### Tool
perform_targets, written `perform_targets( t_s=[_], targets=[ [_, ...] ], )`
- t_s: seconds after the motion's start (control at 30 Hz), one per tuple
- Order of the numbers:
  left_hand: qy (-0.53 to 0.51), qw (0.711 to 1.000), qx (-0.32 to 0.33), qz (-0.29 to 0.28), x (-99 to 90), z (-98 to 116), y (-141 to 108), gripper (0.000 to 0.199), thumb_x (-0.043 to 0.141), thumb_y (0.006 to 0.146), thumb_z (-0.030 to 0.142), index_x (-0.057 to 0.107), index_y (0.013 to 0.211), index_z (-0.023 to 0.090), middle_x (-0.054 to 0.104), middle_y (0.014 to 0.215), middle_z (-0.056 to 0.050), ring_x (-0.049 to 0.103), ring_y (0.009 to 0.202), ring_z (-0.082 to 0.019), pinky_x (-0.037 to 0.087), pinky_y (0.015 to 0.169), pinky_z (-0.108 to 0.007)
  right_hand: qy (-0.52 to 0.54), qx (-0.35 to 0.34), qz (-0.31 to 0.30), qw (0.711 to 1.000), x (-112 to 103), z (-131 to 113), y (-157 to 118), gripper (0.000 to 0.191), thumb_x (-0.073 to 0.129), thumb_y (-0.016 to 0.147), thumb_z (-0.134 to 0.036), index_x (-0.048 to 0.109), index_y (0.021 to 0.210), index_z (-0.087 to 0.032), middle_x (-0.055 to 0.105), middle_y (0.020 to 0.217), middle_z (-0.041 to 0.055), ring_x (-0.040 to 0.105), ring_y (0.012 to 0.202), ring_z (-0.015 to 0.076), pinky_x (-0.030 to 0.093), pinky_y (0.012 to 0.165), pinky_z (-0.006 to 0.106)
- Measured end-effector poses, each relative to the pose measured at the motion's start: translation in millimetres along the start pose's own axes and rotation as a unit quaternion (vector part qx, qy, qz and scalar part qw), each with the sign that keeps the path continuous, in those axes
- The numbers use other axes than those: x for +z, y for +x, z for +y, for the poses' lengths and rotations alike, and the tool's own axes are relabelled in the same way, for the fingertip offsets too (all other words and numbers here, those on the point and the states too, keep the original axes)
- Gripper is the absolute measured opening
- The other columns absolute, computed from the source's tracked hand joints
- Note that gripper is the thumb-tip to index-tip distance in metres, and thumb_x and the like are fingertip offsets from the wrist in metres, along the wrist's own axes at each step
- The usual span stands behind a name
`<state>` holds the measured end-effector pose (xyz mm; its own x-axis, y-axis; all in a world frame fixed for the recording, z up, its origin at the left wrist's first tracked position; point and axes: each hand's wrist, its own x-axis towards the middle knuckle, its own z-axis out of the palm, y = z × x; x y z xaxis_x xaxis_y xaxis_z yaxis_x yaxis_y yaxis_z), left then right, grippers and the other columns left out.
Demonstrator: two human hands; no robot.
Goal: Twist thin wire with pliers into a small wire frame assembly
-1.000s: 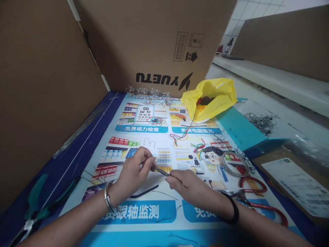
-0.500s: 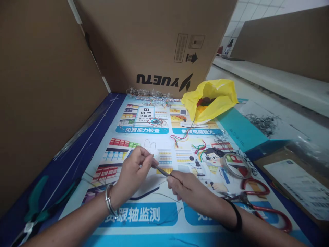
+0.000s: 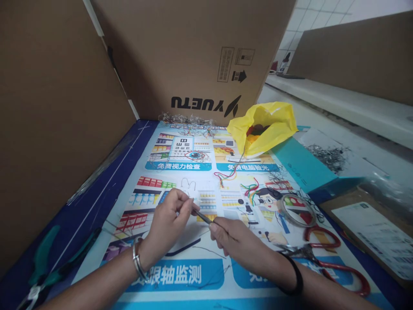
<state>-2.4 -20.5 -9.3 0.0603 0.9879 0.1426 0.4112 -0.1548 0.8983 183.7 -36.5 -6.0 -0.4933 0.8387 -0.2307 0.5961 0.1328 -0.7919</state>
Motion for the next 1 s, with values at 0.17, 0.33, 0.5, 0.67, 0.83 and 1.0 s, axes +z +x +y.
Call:
perform_targets(
  t_s=[0.17,0.33,0.5,0.67,0.83,1.0],
  targets=[
    [0.004,1.000,0.007,0.001,0.2,0,0,0.010,0.047,0.087,0.027,0.042,0.079,0.021,0.069,0.073,0.001,0.064,0.065,-0.014,0.049,0.064,-0.028,-0.023,-0.004,0.012,1.000,2,1,1,0.040,0.028,0.092,-0.043,0.052,0.073,-0.017,0.055,0.062,0.0002,0.049,0.058,0.0112,0.032,0.053,0.022],
    [0.026,0.999,0.041,-0.002,-2.4,0,-2,0.009,0.045,0.087,0.025,0.045,0.080,0.020,0.068,0.073,0.001,0.063,0.066,-0.014,0.049,0.064,-0.027,-0.048,-0.016,0.015,0.999,3,3,2,0.037,0.030,0.091,-0.040,0.050,0.070,-0.017,0.054,0.063,0.0001,0.047,0.058,0.0114,0.030,0.053,0.022],
    [0.034,0.995,0.091,-0.022,-6.3,-1,-3,0.009,0.043,0.088,0.021,0.047,0.080,0.020,0.066,0.073,0.001,0.062,0.067,-0.013,0.048,0.064,-0.025,-0.074,-0.022,0.009,0.997,1,3,2,0.036,0.032,0.090,-0.040,0.048,0.067,-0.017,0.054,0.063,0.0003,0.044,0.057,0.0112,0.027,0.051,0.022],
    [0.052,0.991,0.116,-0.040,-7.7,-3,-2,0.009,0.044,0.088,0.020,0.048,0.080,0.020,0.065,0.072,0.001,0.062,0.066,-0.014,0.046,0.062,-0.026,-0.092,-0.038,0.001,0.995,-1,3,2,0.037,0.033,0.090,-0.040,0.049,0.067,-0.017,0.055,0.064,0.0005,0.043,0.058,0.0107,0.026,0.051,0.021],
    [0.033,0.992,0.113,-0.035,-11.6,-1,3,0.010,0.044,0.088,0.020,0.047,0.079,0.020,0.065,0.071,0.000,0.062,0.067,-0.014,0.047,0.063,-0.026,-0.105,-0.059,-0.025,0.992,-1,2,1,0.035,0.035,0.090,-0.039,0.051,0.069,-0.017,0.054,0.064,-0.0002,0.043,0.056,0.0101,0.025,0.051,0.021],
    [-0.010,0.998,0.057,0.007,-16.2,4,8,0.010,0.045,0.088,0.024,0.043,0.079,0.019,0.067,0.067,0.000,0.064,0.064,-0.014,0.049,0.062,-0.026,-0.064,-0.037,-0.025,0.997,-2,-2,-1,0.035,0.034,0.091,-0.037,0.047,0.066,-0.017,0.053,0.063,-0.0007,0.044,0.056,0.0097,0.027,0.051,0.021]
  ],
)
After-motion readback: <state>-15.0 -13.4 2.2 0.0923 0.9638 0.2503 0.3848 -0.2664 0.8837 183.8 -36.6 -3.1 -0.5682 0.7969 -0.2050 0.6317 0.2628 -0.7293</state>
